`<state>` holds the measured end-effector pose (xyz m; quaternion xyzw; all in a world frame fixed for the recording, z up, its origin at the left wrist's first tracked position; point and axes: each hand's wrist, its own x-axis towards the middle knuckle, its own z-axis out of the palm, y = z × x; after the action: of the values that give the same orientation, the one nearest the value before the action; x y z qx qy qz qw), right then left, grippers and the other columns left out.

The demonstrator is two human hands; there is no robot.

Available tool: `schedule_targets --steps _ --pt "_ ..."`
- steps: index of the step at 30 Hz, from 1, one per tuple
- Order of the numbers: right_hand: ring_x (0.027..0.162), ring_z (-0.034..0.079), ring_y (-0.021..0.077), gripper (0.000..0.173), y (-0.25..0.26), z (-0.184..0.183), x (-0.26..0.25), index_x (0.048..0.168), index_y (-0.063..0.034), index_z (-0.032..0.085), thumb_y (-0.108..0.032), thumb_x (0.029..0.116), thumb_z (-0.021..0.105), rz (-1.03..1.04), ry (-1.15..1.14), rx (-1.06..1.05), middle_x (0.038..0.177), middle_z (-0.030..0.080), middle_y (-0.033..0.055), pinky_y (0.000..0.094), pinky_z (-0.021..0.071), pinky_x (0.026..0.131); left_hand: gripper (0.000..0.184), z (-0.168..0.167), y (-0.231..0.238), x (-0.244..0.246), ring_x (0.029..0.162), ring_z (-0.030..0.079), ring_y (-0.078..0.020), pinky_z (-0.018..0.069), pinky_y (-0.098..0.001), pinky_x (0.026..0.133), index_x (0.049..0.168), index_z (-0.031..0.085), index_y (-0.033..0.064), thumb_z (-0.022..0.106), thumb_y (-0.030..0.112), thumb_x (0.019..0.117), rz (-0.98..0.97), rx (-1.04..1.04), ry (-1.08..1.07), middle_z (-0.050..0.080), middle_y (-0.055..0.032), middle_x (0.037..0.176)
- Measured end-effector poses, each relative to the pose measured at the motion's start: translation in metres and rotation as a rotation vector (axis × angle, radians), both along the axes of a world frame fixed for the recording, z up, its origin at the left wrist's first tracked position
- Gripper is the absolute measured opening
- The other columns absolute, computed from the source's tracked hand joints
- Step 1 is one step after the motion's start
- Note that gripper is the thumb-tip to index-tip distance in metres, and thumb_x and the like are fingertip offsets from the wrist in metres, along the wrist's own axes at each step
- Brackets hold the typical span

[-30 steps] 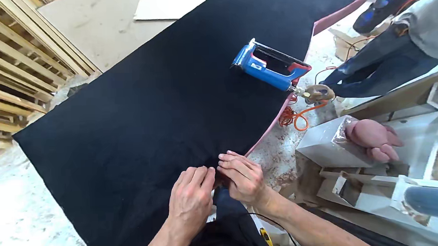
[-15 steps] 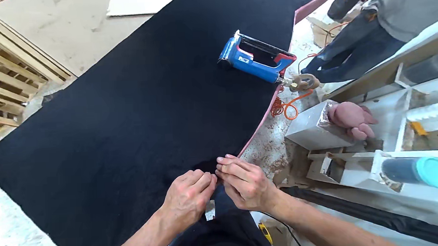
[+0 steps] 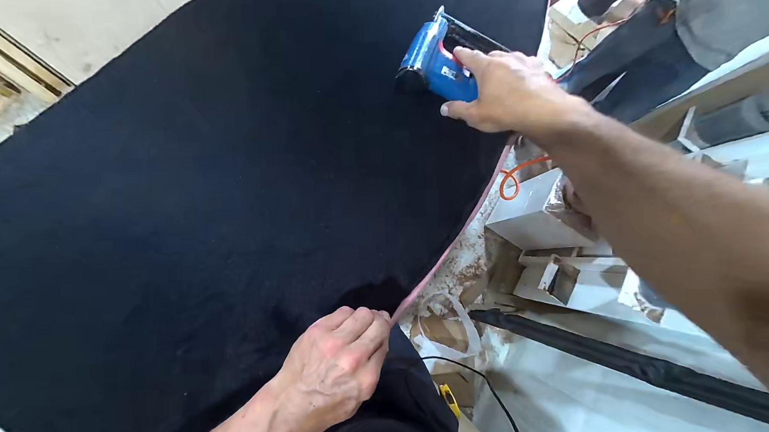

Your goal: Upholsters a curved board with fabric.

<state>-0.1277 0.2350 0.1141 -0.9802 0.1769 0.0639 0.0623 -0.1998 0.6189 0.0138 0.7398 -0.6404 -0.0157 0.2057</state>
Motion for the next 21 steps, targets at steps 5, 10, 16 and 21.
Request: schedule_targets --steps 5,10,16,21 --pt "0.086 0.065 0.0465 0.037 0.025 0.054 -0.03 0.101 -0.0022 0.064 -0.037 0.0875 0.062 -0.08 0.046 -0.033 0.087 0.064 0.0236 0.0687 0.046 0.067 0.022 0.0 -0.005 -0.01 0.086 0.071 -0.0225 0.059 -0.033 0.074 0.103 0.071 0.002 0.05 0.004 0.1033 0.03 -0.043 -0.006 0.072 -0.0093 0.099" --pt "0.064 0.066 0.006 0.027 0.136 0.058 -0.233 0.098 -0.0194 0.07 -0.042 0.0839 0.072 -0.207 -0.142 0.348 0.075 0.067 -0.007 0.033 0.0583 0.052 0.023 -0.006 -0.005 -0.022 0.096 0.072 -0.0248 0.0585 -0.0348 0.082 0.101 0.071 0.0007 0.048 0.003 0.1027 0.074 -0.057 0.081 0.073 -0.0112 0.11" --pt "0.063 0.067 0.0055 0.027 0.201 0.016 -0.286 0.084 -0.009 0.07 -0.034 0.0786 0.077 -0.174 -0.072 0.331 0.068 0.068 -0.0008 0.0304 0.0546 0.053 0.024 0.0 -0.001 -0.031 0.098 0.072 -0.0244 0.0578 -0.034 0.083 0.103 0.071 -0.0006 0.047 -0.001 0.1014 0.105 -0.012 0.025 0.073 -0.0113 0.111" --pt "0.063 0.066 0.0043 0.024 0.207 0.014 -0.283 0.083 -0.0093 0.07 -0.032 0.0804 0.076 -0.142 -0.084 0.339 0.068 0.068 -0.0009 0.0275 0.0534 0.053 0.025 0.0 0.002 -0.038 0.1 0.073 -0.0249 0.0588 -0.0332 0.087 0.105 0.072 -0.0021 0.047 -0.001 0.1015 0.139 0.003 -0.003 0.074 -0.0124 0.112"
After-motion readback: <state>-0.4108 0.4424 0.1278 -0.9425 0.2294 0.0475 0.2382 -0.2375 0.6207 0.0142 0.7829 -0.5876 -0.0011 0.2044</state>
